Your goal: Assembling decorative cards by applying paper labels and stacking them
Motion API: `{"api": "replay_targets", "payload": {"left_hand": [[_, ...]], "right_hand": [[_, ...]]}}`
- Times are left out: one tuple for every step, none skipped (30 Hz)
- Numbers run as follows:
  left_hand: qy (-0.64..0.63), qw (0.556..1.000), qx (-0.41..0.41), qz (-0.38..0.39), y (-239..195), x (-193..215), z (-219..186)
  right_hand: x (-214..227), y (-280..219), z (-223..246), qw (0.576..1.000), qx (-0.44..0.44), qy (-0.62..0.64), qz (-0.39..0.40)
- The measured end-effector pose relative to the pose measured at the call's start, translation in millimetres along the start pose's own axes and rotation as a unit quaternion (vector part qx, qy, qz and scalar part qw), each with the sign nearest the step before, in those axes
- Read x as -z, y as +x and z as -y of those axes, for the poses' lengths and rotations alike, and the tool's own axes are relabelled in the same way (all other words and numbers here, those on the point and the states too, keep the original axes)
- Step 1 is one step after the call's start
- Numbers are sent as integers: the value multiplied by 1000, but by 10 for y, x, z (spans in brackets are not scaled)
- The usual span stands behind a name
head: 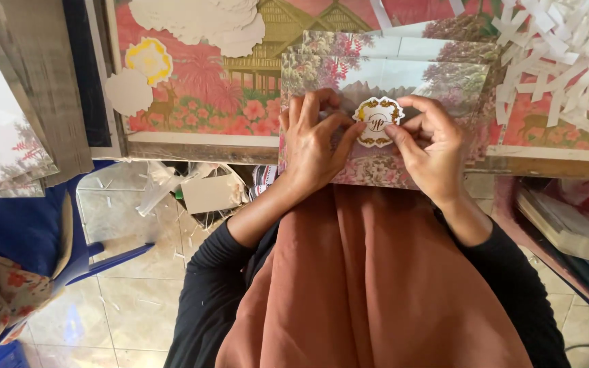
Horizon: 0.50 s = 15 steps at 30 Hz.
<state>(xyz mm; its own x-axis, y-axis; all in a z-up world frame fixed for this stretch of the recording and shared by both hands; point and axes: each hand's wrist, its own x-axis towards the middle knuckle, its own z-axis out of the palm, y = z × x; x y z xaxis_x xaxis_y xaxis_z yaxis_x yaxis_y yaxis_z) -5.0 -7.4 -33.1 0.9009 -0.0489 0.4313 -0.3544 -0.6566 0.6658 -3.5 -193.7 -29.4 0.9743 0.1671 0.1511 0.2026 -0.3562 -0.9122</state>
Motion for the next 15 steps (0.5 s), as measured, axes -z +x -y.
{"api": "replay_targets", "payload": {"left_hand": [[-1, 1000, 1, 2, -9, -13, 9], [5, 1000, 1, 3, -9, -26, 21], [12, 1000, 0, 4, -9, -38, 31], [11, 1000, 0, 4, -12, -50, 39], [18, 1000, 0, 4, -15, -60, 45], [27, 1000, -1, 3, -14, -68, 55], [27, 1000, -2, 2, -13, -82, 63], [38, 999, 7, 9, -20, -97, 67], [49, 999, 15, 15, -27, -113, 71], [49, 999, 14, 16, -25, -110, 64], [54, 998, 19, 24, -23, -108, 54], [59, 997, 24, 31, -13, -106, 47], [59, 998, 22, 31, -2, -95, 47], [69, 997, 22, 37, 12, -82, 48], [79, 996, 22, 42, 27, -64, 46]], "right_hand": [[-4, -5, 5, 1000, -2, -1, 0], [-8, 0, 8, 1000, 15, -28, -2], [-11, 3, 15, 998, 31, -55, -3], [-11, 7, 19, 998, 32, -55, -3], [-11, 10, 26, 997, 33, -68, -5], [-14, 20, 32, 996, 36, -81, -7], [-18, 30, 27, 996, 38, -81, -7], [-21, 32, 23, 995, 37, -93, -10], [-22, 34, 18, 994, 37, -106, -12], [-25, 33, 23, 994, 37, -106, -13], [-26, 32, 28, 992, 38, -118, -13], [-26, 37, 34, 991, 40, -130, -13], [-15, 35, 6, 990, 41, -131, -15], [-7, 35, -22, 984, 47, -172, 0], [2, 35, -45, 976, 52, -213, 15]]}}
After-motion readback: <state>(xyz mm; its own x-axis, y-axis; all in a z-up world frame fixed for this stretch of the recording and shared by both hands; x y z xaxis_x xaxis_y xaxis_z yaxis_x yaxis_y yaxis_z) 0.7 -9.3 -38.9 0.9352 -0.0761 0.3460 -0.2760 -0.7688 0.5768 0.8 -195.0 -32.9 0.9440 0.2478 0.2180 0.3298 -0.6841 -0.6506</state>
